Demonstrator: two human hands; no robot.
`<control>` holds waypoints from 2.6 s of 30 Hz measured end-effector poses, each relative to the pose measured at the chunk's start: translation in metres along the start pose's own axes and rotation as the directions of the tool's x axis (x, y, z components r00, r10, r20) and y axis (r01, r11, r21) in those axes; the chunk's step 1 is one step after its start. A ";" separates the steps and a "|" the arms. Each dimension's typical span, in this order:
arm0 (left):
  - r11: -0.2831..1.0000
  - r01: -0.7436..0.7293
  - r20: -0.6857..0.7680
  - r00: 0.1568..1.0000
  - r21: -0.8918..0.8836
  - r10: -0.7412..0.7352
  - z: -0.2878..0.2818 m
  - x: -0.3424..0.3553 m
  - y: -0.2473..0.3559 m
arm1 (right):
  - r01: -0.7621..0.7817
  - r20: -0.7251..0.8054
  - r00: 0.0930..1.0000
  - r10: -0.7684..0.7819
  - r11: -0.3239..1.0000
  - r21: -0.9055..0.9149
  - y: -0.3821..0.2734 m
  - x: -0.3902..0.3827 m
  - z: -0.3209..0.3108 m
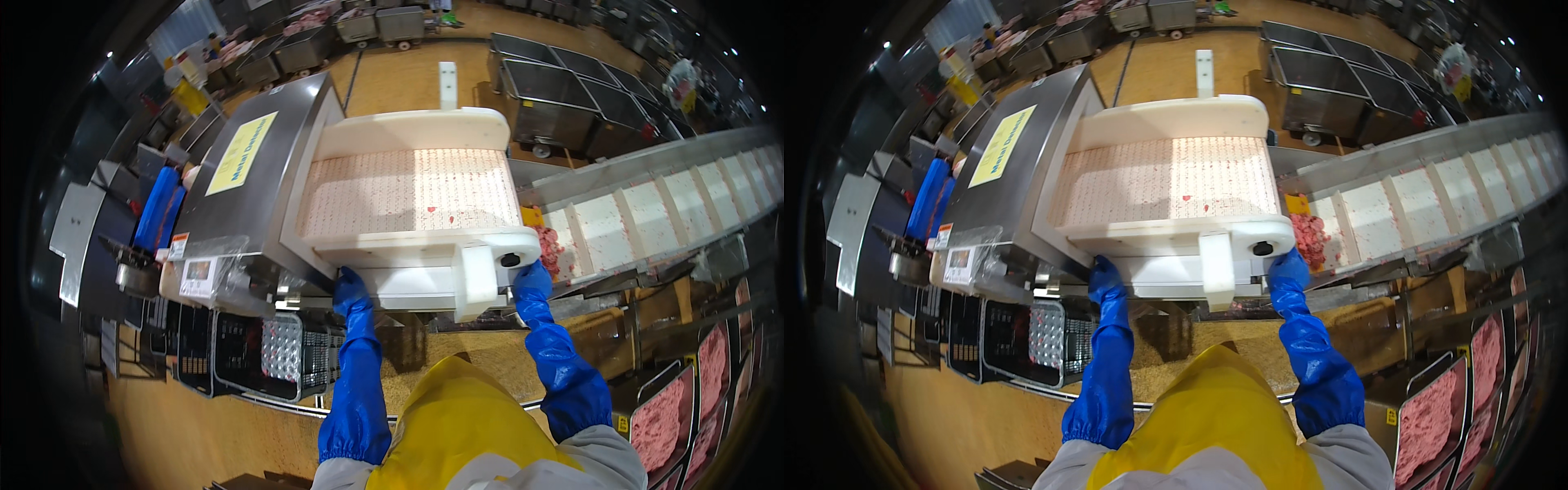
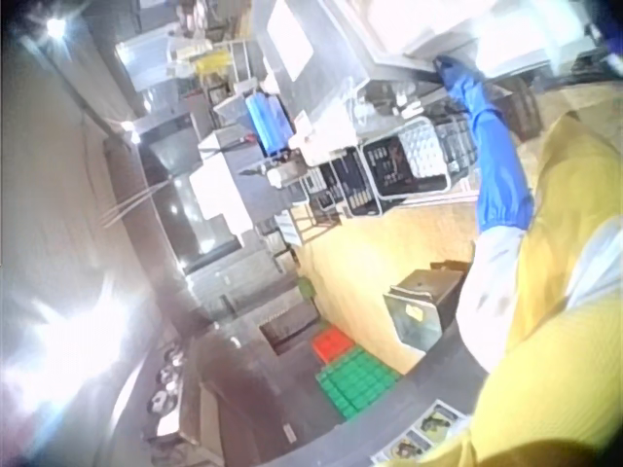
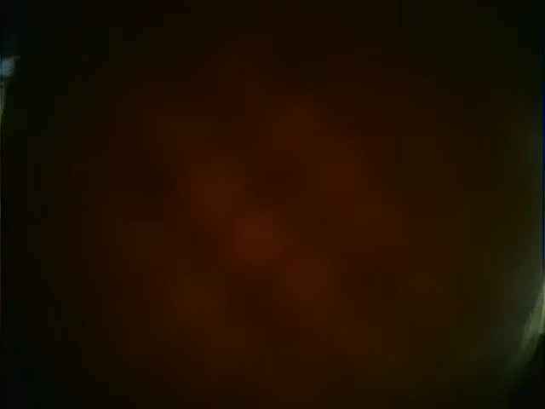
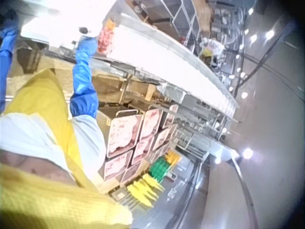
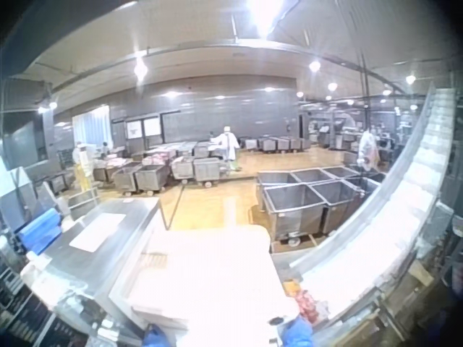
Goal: The person operates a metal detector machine in a meat processing facility. They repeatedly lift and lower a white plastic hopper to feed ground meat onto a conveyor belt, while wearing blue gloves and a yellow apron.
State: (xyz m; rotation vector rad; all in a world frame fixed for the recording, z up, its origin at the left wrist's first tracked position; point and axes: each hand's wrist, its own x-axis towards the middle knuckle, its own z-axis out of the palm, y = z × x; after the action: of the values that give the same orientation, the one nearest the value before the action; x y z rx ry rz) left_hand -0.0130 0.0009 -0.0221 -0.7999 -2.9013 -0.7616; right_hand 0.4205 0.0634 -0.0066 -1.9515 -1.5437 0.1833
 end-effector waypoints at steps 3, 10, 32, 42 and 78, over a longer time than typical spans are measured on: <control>1.000 -0.009 0.017 1.000 -0.007 0.009 0.000 -0.006 0.010 | -0.011 -0.029 1.000 0.012 1.000 0.020 0.008 0.000 -0.005; 0.993 0.109 0.141 0.983 0.047 -0.115 -0.004 -0.002 0.006 | -0.079 0.002 0.997 0.079 0.994 0.077 -0.013 -0.001 -0.023; 0.999 0.048 0.094 0.994 0.021 -0.049 -0.005 -0.002 0.013 | -0.060 -0.030 0.998 0.060 0.998 0.016 0.002 -0.001 -0.021; 0.997 0.062 0.088 0.994 -0.049 -0.057 -0.008 0.007 -0.002 | -0.046 -0.015 0.999 0.047 0.997 0.065 0.003 -0.004 -0.001; 0.991 -0.089 -0.134 0.988 -0.104 0.074 0.009 -0.004 0.001 | 0.143 0.091 0.983 -0.157 0.979 0.147 0.017 0.002 0.002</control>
State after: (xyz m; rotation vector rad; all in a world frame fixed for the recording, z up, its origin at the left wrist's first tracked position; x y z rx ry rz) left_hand -0.0087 0.0037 -0.0303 -0.8392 -2.7146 -0.9350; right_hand 0.4341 0.0644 -0.0168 -1.7326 -1.6901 0.3232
